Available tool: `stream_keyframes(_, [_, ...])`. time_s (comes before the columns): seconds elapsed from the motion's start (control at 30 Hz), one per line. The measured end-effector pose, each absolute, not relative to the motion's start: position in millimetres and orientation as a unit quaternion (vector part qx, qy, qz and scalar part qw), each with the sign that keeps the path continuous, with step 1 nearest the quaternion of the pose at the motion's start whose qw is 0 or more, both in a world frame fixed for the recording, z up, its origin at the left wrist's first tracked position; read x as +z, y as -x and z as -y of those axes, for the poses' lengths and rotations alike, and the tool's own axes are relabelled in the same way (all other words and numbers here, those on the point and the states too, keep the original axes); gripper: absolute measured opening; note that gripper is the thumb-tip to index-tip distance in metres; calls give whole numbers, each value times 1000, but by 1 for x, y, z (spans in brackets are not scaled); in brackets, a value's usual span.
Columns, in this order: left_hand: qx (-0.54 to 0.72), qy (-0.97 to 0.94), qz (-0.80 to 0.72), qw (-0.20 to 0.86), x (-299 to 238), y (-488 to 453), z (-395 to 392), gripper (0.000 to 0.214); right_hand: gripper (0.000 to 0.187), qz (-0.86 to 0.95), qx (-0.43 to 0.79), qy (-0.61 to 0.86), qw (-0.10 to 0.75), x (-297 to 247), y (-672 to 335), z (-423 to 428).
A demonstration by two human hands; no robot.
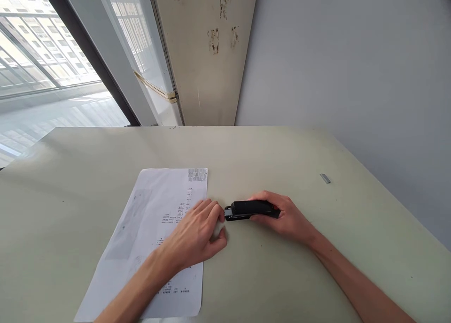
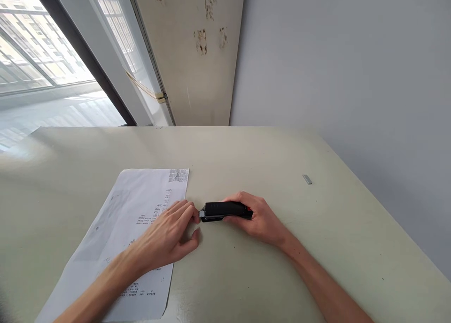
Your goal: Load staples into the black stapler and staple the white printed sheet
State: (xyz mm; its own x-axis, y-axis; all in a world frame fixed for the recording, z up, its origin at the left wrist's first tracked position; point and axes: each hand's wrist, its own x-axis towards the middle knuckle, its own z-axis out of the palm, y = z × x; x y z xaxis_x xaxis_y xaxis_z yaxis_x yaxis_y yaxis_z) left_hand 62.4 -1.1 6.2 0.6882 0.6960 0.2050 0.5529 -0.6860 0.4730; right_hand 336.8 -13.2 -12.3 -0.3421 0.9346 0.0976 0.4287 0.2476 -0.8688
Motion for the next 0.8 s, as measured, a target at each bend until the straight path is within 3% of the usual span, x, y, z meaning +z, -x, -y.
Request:
stream_keyframes(0.27, [173, -915, -323, 168, 6, -71, 8, 15, 23, 712, 392, 450, 370, -8, -324, 17])
stream_keyframes(0.8, [183, -914, -326, 157, 1, -64, 2, 17, 22, 716, 383, 449, 374, -8, -318, 15])
